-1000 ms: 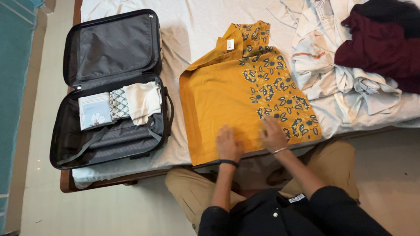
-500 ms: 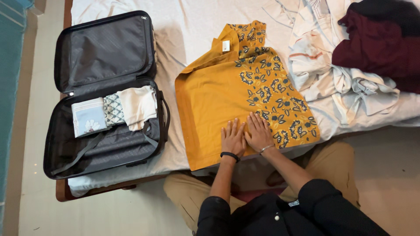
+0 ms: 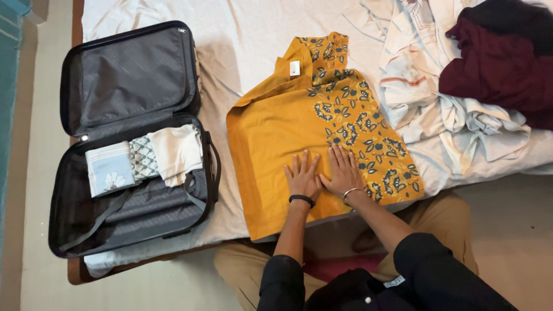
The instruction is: The person picks up a yellow shirt from a pile on the bed, spreads it out, and folds it into a small rectangle before placing it near an open suitcase.
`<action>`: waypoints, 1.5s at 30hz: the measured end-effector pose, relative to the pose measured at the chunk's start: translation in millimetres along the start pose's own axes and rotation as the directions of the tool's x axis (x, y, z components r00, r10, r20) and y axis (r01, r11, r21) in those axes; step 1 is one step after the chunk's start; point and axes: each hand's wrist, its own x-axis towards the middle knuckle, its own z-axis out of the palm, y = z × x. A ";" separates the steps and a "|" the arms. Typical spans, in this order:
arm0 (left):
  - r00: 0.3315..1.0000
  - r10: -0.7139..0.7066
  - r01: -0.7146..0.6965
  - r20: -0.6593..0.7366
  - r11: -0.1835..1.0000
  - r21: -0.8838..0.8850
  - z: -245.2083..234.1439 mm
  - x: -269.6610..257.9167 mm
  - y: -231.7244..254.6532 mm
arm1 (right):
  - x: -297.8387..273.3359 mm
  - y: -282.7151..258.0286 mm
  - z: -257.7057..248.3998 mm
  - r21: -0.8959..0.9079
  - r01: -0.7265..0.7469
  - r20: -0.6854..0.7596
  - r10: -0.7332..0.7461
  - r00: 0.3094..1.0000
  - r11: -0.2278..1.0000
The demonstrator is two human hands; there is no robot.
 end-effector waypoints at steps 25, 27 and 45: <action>0.982 -0.187 0.185 0.017 0.978 0.100 9.7 52.9 -61.7 | 88.4 82.0 16.2 -0.011 -0.243 0.027 0.243 0.970 0.970; 0.974 -0.224 0.221 0.017 0.970 0.096 3.3 47.8 -73.6 | 87.5 100.6 12.7 0.005 -0.269 0.029 0.268 0.963 0.963; 0.916 -0.386 0.395 -0.112 0.916 0.072 -27.0 -29.8 -109.6 | 16.2 147.0 12.9 -0.020 -0.307 -0.089 0.304 0.948 0.952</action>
